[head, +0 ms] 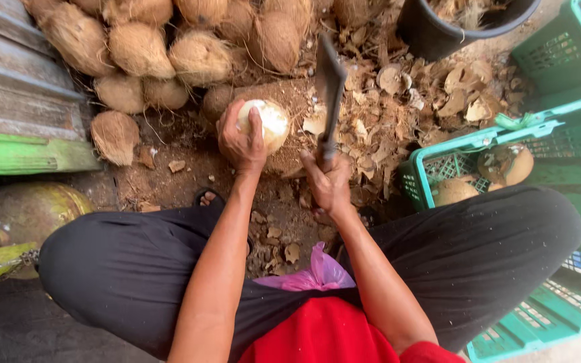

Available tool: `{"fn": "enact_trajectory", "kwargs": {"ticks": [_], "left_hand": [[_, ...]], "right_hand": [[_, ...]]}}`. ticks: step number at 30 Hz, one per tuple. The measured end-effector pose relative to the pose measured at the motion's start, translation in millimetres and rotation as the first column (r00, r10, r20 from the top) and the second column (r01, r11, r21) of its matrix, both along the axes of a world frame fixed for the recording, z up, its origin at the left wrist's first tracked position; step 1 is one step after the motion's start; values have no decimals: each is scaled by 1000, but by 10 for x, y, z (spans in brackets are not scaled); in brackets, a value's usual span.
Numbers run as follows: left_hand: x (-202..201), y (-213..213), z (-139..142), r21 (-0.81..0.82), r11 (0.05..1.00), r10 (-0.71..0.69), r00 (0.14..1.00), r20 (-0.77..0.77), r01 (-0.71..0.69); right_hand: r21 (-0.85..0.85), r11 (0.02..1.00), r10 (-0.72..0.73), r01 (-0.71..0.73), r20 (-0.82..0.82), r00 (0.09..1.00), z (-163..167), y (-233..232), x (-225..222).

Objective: The person sits on the ground holding a coconut in one hand and a machete in the other, repeatedly chopping the outer husk to trim and shape the coconut. They rotate the coconut between cuts, toss trimmed husk pieces aside, and pick up another coconut to continue trimming.

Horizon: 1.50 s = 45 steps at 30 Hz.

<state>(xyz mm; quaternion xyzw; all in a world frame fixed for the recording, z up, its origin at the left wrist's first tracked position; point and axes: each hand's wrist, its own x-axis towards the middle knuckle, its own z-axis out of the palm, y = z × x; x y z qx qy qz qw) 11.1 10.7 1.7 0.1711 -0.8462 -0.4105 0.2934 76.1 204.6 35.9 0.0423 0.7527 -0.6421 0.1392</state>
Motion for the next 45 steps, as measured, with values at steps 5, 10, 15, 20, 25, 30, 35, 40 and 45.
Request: {"fn": "enact_trajectory", "kwargs": {"ticks": [5, 10, 15, 20, 25, 30, 35, 40, 45], "left_hand": [[-46, -20, -22, 93, 995, 24, 999, 33, -27], [-84, -52, -96, 84, 996, 29, 1000, -2, -29], [-9, -9, -53, 10, 1000, 19, 999, -25, -19], [3, -12, 134, 118, 993, -18, 1000, 2, 18], [-36, -38, 107, 103, 995, 2, 1000, -14, -1], [-23, -24, -19, 111, 994, 17, 999, 29, -20], [-54, -86, 39, 42, 998, -53, 998, -29, 54], [-81, -143, 18, 162, 987, -27, 999, 27, 23], [-80, -101, -101, 157, 988, -5, 998, 58, -4]], "right_hand": [[243, 949, 110, -203, 347, 931, -168, -37, -140], [185, 976, 79, -116, 195, 978, -52, 7, -127], [145, 989, 11, -5, -38, 999, -87, -34, 10], [217, 949, 153, -227, 308, 939, -231, -56, -132], [99, 981, 149, -167, 167, 975, -146, 2, -97], [-54, 999, -3, 3, 2, 1000, -122, -57, -6], [196, 952, 161, -237, 337, 928, -105, -128, -123], [26, 989, 128, -145, 338, 932, 75, -3, -99], [-97, 995, -18, 17, -12, 1000, -61, 7, -4]]}}
